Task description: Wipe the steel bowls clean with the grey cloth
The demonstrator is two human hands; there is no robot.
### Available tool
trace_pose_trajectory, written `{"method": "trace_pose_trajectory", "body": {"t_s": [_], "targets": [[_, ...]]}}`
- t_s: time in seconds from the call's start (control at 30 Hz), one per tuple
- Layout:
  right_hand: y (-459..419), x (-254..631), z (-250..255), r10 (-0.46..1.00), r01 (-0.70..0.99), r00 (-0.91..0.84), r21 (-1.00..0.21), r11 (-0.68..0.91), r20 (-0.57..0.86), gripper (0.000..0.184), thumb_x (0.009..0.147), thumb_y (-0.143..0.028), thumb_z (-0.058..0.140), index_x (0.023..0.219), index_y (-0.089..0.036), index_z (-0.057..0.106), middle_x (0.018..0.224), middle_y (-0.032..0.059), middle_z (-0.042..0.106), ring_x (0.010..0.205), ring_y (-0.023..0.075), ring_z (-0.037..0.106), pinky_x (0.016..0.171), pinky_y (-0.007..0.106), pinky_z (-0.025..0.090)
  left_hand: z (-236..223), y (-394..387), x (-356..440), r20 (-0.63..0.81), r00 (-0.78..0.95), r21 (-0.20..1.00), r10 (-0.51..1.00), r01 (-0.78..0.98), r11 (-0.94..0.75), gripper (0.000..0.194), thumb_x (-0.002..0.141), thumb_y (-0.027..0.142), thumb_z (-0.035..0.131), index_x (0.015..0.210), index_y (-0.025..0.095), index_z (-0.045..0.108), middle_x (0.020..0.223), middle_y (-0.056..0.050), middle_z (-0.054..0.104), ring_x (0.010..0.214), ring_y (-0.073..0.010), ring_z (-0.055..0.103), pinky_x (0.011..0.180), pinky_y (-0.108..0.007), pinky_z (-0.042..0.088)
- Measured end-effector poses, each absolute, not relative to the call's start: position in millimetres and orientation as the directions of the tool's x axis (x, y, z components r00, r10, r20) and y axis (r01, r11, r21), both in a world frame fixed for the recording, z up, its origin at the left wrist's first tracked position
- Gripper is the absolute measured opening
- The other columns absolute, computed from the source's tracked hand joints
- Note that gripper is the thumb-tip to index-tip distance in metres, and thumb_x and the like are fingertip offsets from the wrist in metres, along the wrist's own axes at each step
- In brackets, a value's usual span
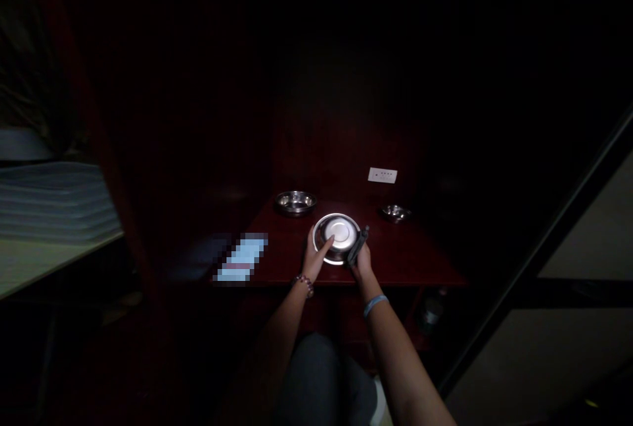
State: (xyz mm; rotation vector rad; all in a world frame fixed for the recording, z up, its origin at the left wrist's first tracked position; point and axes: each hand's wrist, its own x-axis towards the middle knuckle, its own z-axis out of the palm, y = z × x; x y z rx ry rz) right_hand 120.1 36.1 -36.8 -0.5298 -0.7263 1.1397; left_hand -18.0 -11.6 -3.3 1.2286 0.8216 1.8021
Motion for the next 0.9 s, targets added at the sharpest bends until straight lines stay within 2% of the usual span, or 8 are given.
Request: {"method": "trace_pose_trajectory", "body": {"t_s": [0.13, 0.37, 0.73, 0.9], "targets": [[35.4, 119.0, -34.6, 0.956, -0.624, 0.253, -0.730, 0.279, 0.149, 0.029, 0.095, -0.042, 0.057, 0.104, -0.019, 0.073, 0.101, 0.0026, 0.081, 0.093, 0.0151, 0.076, 0.088, 0.026, 0.059, -1.2, -12.9, -20.2, 0.416, -0.229, 0.853, 0.880, -0.237, -0.465, 0.069, 0.077, 0.041, 0.080, 0.136, 0.020, 0.053, 0.145, -0.015, 0.057, 0.138, -0.0304, 0.051, 0.122, -0.047, 0.029], [36.9, 118.2, -36.1, 0.956, -0.601, 0.252, -0.750, 0.276, 0.150, 0.036, 0.097, -0.045, 0.051, 0.106, -0.017, 0.072, 0.100, 0.0055, 0.080, 0.092, 0.0159, 0.076, 0.092, 0.029, 0.058, -3.6, -11.4, -23.3, 0.407, -0.272, 0.862, 0.872, -0.204, -0.465, 0.056, 0.077, 0.037, 0.078, 0.126, 0.018, 0.060, 0.136, -0.014, 0.064, 0.129, -0.0294, 0.058, 0.118, -0.049, 0.035], [36.2, 118.2, -35.6, 0.951, -0.561, 0.250, -0.772, 0.297, 0.184, 0.037, 0.097, -0.045, 0.049, 0.109, -0.017, 0.070, 0.107, 0.0091, 0.079, 0.097, 0.0189, 0.076, 0.096, 0.034, 0.058, -6.3, -12.3, -22.8, 0.395, -0.265, 0.876, 0.880, -0.179, -0.447, 0.062, 0.080, 0.038, 0.076, 0.135, 0.022, 0.053, 0.141, -0.013, 0.059, 0.136, -0.0289, 0.053, 0.121, -0.048, 0.032], [32.6, 117.9, -33.5, 0.945, -0.559, 0.248, -0.766, 0.318, 0.211, 0.036, 0.097, -0.043, 0.052, 0.112, -0.016, 0.069, 0.110, 0.0100, 0.078, 0.099, 0.0189, 0.075, 0.097, 0.034, 0.057, -4.8, -12.8, -21.2, 0.362, -0.288, 0.886, 0.886, -0.190, -0.424, 0.061, 0.079, 0.039, 0.076, 0.130, 0.021, 0.048, 0.130, -0.013, 0.062, 0.125, -0.0264, 0.059, 0.116, -0.048, 0.036]]}}
